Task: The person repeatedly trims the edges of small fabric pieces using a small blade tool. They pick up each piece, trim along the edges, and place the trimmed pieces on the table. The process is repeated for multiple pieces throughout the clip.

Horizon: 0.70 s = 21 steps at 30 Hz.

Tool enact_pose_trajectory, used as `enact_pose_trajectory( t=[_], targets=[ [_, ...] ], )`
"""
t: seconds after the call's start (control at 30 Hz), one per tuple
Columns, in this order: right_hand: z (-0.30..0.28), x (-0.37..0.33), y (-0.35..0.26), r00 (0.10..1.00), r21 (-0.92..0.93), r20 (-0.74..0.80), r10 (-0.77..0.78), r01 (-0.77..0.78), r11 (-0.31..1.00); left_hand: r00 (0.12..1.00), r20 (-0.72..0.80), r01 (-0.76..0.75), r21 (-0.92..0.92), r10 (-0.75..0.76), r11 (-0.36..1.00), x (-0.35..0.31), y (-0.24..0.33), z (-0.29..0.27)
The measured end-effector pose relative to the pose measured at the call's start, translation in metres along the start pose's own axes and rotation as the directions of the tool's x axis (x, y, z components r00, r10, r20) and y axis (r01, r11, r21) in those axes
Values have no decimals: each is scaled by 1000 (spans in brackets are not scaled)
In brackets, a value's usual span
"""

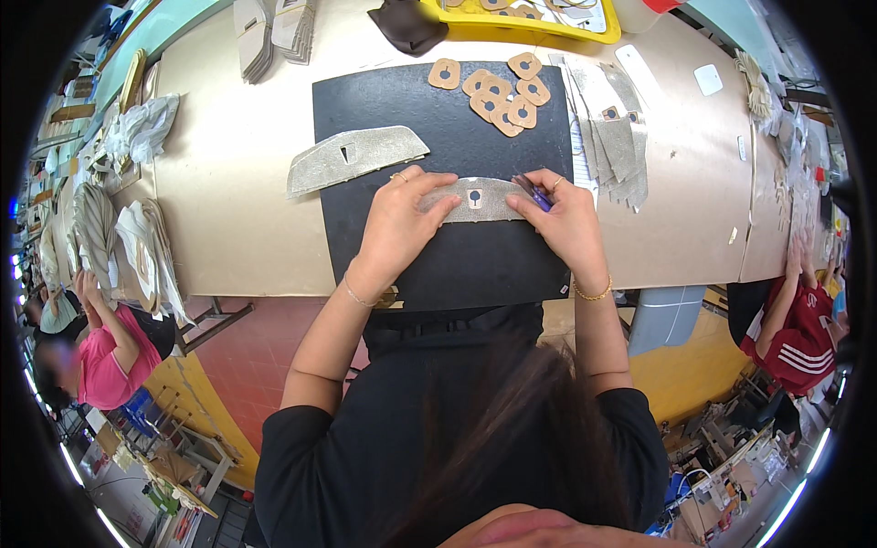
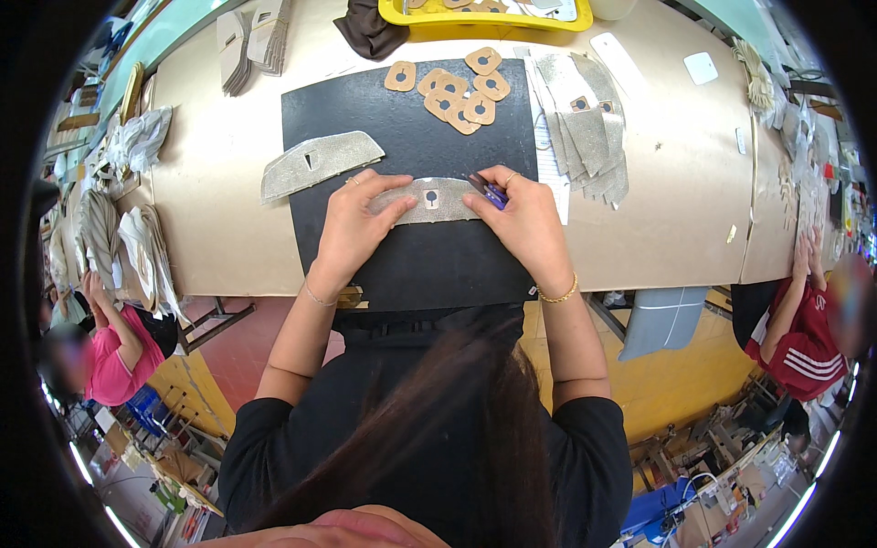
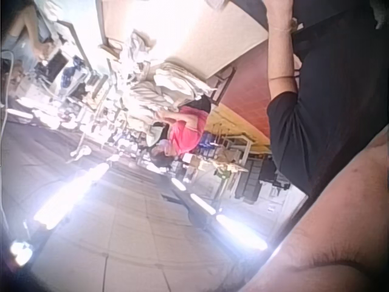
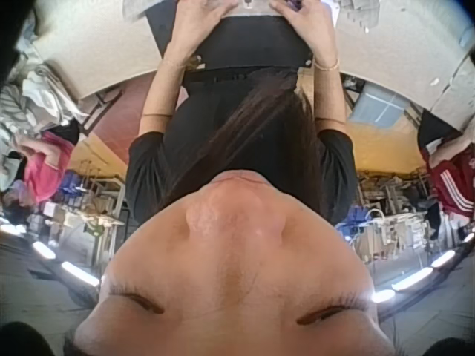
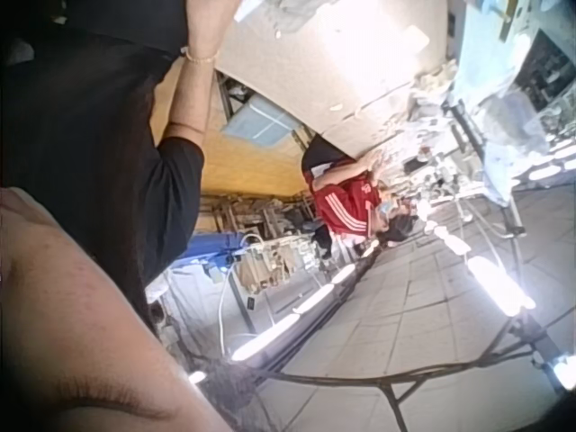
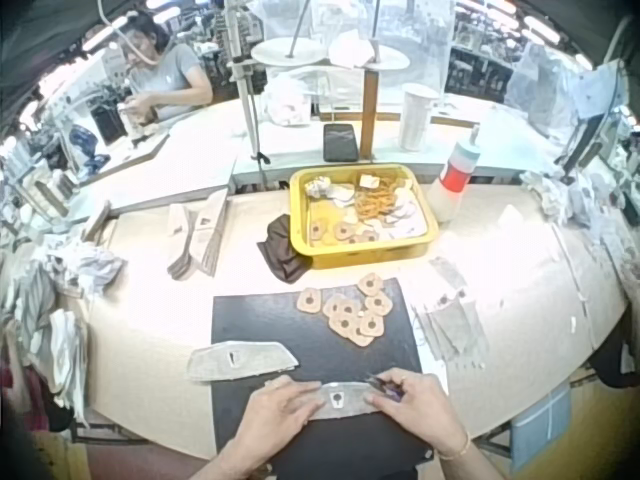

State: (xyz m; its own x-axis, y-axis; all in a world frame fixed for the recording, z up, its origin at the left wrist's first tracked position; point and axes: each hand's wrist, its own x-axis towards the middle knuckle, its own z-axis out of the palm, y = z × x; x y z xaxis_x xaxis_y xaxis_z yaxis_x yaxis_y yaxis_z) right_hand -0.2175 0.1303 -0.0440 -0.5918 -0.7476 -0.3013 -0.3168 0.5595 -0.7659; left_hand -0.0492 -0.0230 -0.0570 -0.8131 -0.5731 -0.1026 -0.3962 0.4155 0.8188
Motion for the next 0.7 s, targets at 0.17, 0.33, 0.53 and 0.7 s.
enact_pose_trajectory(
  t=[0.17,0.33,0.53,0.7],
  targets=[
    [0,0,-1,1000,-7,-6,-11,11,1000,1000,8,-8,19,7,1000,-1,0,1],
    [1,0,-3,1000,-9,-8,-7,6,1000,999,-2,-45,50,45,998,-1,0,1],
    [3,1,-3,1000,-44,-9,-22,22,999,997,-65,-21,315,44,949,-12,14,8],
    [3,2,-4,1000,-69,1,-16,16,997,882,-49,-387,493,469,779,-13,6,10]
  ],
)
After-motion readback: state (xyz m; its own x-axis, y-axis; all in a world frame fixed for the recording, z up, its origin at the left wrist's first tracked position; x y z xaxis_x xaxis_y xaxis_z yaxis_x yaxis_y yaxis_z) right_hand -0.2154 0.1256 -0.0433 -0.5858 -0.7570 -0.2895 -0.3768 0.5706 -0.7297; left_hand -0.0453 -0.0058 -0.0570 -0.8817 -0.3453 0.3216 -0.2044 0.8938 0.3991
